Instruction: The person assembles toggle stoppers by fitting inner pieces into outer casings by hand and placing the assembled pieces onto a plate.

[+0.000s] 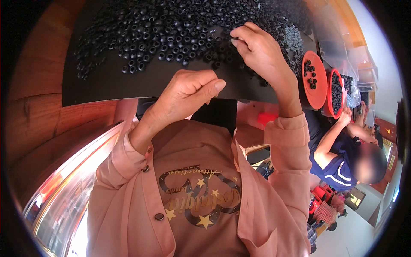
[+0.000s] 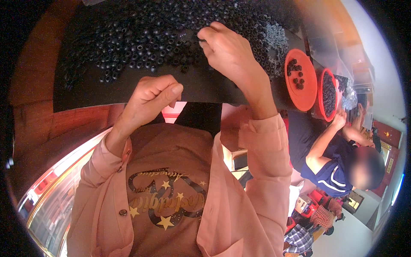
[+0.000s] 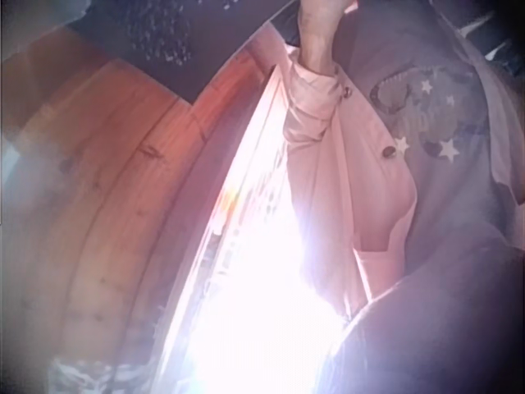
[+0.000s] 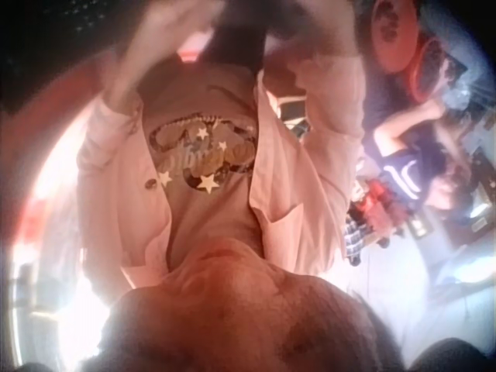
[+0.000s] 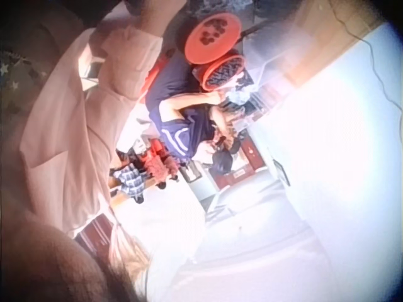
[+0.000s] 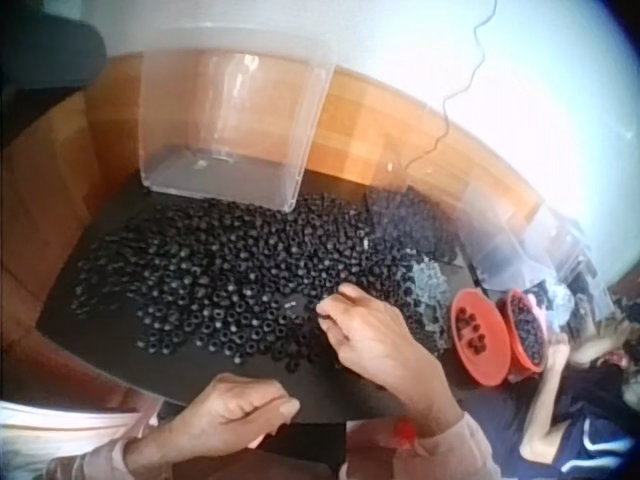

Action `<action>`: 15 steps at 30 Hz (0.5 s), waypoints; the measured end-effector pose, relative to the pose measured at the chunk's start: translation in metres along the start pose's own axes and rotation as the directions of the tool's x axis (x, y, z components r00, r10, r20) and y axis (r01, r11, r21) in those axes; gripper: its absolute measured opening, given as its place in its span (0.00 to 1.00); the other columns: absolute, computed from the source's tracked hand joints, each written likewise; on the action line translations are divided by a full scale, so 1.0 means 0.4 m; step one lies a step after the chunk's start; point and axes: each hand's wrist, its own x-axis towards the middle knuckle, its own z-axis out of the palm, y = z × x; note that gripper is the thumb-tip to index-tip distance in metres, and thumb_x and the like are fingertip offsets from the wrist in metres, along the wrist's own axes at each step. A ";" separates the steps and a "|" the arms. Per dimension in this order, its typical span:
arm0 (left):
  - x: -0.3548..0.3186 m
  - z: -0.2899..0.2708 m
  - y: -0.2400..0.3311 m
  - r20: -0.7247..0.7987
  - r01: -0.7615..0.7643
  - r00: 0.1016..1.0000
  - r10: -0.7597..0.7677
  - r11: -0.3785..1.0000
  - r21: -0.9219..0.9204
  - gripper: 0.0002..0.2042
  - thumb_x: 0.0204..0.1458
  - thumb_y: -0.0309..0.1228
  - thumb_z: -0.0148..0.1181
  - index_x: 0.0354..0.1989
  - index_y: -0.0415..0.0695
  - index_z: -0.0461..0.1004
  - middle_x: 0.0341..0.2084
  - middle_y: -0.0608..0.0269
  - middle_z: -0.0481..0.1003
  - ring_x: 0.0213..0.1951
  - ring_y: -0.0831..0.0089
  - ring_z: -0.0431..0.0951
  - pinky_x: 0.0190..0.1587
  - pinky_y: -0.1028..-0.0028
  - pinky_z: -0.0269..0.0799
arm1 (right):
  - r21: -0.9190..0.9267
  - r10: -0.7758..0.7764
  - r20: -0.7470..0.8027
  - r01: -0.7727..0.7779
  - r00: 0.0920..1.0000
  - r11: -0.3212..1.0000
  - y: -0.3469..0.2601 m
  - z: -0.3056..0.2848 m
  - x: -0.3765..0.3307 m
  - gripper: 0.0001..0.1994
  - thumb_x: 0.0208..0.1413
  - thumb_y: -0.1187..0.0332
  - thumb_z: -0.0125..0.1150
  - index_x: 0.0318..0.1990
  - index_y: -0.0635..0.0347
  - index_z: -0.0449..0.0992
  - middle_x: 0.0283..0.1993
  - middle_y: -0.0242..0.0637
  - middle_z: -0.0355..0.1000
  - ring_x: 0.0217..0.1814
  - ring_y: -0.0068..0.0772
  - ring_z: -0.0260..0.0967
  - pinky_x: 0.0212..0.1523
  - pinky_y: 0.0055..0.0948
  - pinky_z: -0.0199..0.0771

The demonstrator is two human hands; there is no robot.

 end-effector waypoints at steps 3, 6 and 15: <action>-0.003 -0.001 -0.003 0.022 0.012 1.000 -0.012 1.000 0.013 0.14 0.60 0.31 0.51 0.22 0.38 0.69 0.15 0.67 0.69 0.19 0.81 0.69 0.23 0.78 0.63 | 0.051 -0.051 0.034 0.049 0.998 0.997 -0.026 0.013 0.015 0.05 0.51 0.69 0.57 0.33 0.59 0.71 0.37 0.43 0.70 0.38 0.51 0.71 0.35 0.45 0.72; -0.003 0.000 -0.006 0.017 0.010 1.000 -0.010 1.000 0.010 0.14 0.60 0.31 0.51 0.22 0.38 0.69 0.15 0.67 0.69 0.19 0.81 0.68 0.23 0.79 0.63 | -0.045 -0.004 0.079 0.008 0.997 0.999 -0.038 0.031 0.024 0.05 0.51 0.69 0.56 0.33 0.59 0.71 0.36 0.42 0.70 0.38 0.51 0.71 0.36 0.46 0.73; 0.002 -0.005 0.002 0.040 0.035 0.999 -0.036 0.999 0.012 0.14 0.60 0.30 0.51 0.23 0.38 0.69 0.16 0.68 0.69 0.20 0.82 0.68 0.23 0.79 0.63 | -0.172 0.049 0.181 -0.017 0.982 0.985 -0.034 0.019 0.046 0.07 0.52 0.68 0.58 0.36 0.60 0.73 0.36 0.42 0.70 0.39 0.51 0.69 0.39 0.44 0.70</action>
